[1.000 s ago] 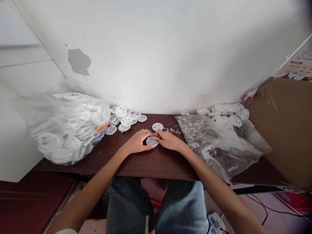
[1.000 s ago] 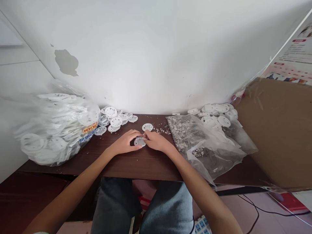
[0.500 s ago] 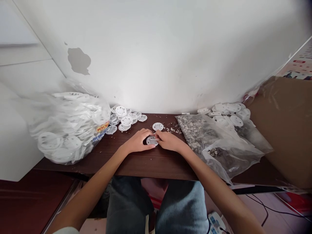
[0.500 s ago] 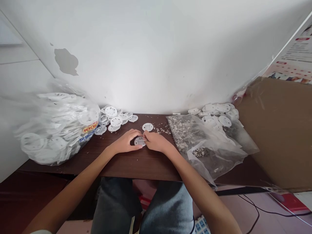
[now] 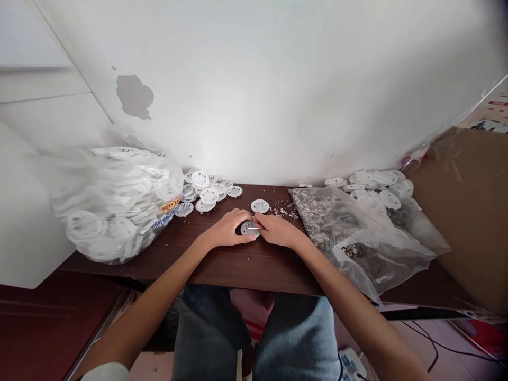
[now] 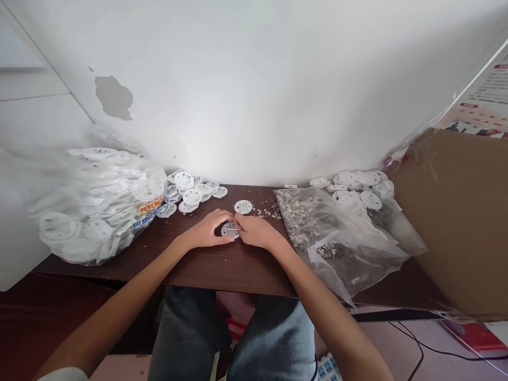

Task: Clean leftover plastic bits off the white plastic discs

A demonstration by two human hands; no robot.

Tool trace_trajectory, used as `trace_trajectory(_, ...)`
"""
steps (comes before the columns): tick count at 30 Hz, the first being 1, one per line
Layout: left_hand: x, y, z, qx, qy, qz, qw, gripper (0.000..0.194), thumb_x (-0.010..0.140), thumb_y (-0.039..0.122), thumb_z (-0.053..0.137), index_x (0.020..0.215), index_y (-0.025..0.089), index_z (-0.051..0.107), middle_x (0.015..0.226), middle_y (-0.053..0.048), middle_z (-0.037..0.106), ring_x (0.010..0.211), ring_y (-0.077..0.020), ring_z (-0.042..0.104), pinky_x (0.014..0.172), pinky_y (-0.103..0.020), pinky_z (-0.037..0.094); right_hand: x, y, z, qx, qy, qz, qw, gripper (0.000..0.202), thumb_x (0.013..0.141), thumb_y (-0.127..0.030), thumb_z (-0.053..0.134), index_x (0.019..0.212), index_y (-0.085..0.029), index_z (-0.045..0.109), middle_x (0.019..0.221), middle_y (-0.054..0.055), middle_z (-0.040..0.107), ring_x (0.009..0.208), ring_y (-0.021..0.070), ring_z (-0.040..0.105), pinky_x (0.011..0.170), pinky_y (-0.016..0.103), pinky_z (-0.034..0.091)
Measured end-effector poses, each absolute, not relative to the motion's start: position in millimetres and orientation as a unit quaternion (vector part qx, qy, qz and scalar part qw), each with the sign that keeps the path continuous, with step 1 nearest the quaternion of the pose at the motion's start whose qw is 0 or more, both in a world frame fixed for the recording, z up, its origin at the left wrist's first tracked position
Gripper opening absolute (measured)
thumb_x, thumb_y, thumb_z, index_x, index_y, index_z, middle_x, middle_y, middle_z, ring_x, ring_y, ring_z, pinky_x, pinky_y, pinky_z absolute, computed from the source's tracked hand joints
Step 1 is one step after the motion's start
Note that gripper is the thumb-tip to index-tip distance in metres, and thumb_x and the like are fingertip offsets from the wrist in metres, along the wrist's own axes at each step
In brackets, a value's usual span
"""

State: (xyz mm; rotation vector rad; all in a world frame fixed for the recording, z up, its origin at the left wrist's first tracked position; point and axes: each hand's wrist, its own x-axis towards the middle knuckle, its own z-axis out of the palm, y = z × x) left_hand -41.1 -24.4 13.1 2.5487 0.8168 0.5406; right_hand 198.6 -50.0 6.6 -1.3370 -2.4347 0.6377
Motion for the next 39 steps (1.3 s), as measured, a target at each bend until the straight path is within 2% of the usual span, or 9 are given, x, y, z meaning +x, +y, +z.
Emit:
trace_trajectory(8, -40.8, -25.9, 13.4, 0.915, 0.295, 0.190, 0.199, 0.040, 0.092, 0.053, 0.073, 0.121, 0.027, 0.063, 0.125, -0.007, 0.068, 0.118, -0.0300, 0.061, 0.105, -0.045, 0.048, 198.3, -51.5, 8.7, -0.466, -0.847, 0.212, 0.141, 0.009, 0.097, -0.018, 0.049, 0.094, -0.025, 0.044, 0.090, 0.002, 0.066, 0.071, 0.0184, 0.052, 0.065, 0.029, 0.029)
trace_trajectory(14, -40.7, -28.8, 11.1, 0.916, 0.306, 0.196, 0.170, 0.043, 0.092, 0.056, 0.072, 0.120, 0.025, 0.064, 0.122, -0.009, 0.069, 0.115, -0.0312, 0.062, 0.101, -0.046, 0.049, 199.3, -48.2, 2.7, -0.473, -0.827, 0.253, 0.169, 0.010, 0.095, -0.017, 0.051, 0.097, -0.025, 0.045, 0.091, 0.001, 0.067, 0.074, 0.0180, 0.056, 0.068, 0.028, 0.033)
trace_trajectory(18, -40.8, -29.3, 11.1, 0.918, 0.299, 0.198, 0.171, 0.044, 0.092, 0.055, 0.073, 0.123, 0.026, 0.064, 0.121, -0.009, 0.069, 0.115, -0.0311, 0.062, 0.101, -0.046, 0.049, 202.1, -43.4, -2.8, -0.484, -0.802, 0.295, 0.186, 0.007, 0.099, -0.028, 0.054, 0.101, -0.025, 0.048, 0.092, 0.000, 0.067, 0.076, 0.0182, 0.057, 0.069, 0.028, 0.036)
trace_trajectory(22, -41.1, -28.3, 10.8, 0.914, 0.307, 0.201, 0.172, 0.044, 0.089, 0.055, 0.075, 0.120, 0.026, 0.066, 0.118, -0.008, 0.070, 0.112, -0.0311, 0.063, 0.097, -0.045, 0.051, 207.7, -36.8, -7.5, -0.478, -0.780, 0.351, 0.199, 0.016, 0.099, -0.039, 0.056, 0.103, -0.024, 0.053, 0.092, -0.001, 0.064, 0.081, 0.0187, 0.056, 0.072, 0.028, 0.039)
trace_trajectory(27, -41.5, -28.0, 11.3, 0.912, 0.298, 0.212, 0.184, 0.045, 0.088, 0.053, 0.077, 0.124, 0.027, 0.067, 0.118, -0.007, 0.071, 0.112, -0.0302, 0.063, 0.100, -0.045, 0.050, 212.4, -31.8, -5.9, -0.449, -0.750, 0.433, 0.220, 0.011, 0.086, -0.023, 0.055, 0.097, -0.023, 0.055, 0.094, -0.002, 0.061, 0.089, 0.0186, 0.057, 0.082, 0.029, 0.043)
trace_trajectory(30, -41.6, -28.4, 11.9, 0.910, 0.296, 0.219, 0.189, 0.044, 0.088, 0.052, 0.077, 0.123, 0.028, 0.067, 0.118, -0.007, 0.072, 0.112, -0.0301, 0.064, 0.100, -0.045, 0.050, 212.5, -31.9, -3.1, -0.448, -0.734, 0.456, 0.229, 0.011, 0.083, -0.020, 0.054, 0.093, -0.022, 0.056, 0.093, -0.002, 0.062, 0.093, 0.0190, 0.058, 0.085, 0.029, 0.044)
trace_trajectory(34, -41.6, -28.4, 12.0, 0.909, 0.301, 0.217, 0.192, 0.045, 0.087, 0.053, 0.078, 0.122, 0.027, 0.067, 0.119, -0.008, 0.071, 0.112, -0.0302, 0.064, 0.100, -0.045, 0.051, 212.3, -32.5, -3.9, -0.453, -0.746, 0.438, 0.216, 0.008, 0.090, -0.027, 0.054, 0.097, -0.023, 0.055, 0.090, -0.002, 0.063, 0.088, 0.0190, 0.058, 0.080, 0.029, 0.043)
trace_trajectory(39, -41.7, -27.4, 11.5, 0.907, 0.309, 0.214, 0.192, 0.049, 0.086, 0.058, 0.079, 0.121, 0.026, 0.067, 0.119, -0.008, 0.070, 0.113, -0.0312, 0.063, 0.099, -0.046, 0.051, 213.0, -32.9, -7.0, -0.455, -0.780, 0.387, 0.186, 0.018, 0.098, -0.039, 0.055, 0.107, -0.023, 0.054, 0.094, -0.002, 0.063, 0.084, 0.0183, 0.055, 0.076, 0.028, 0.041)
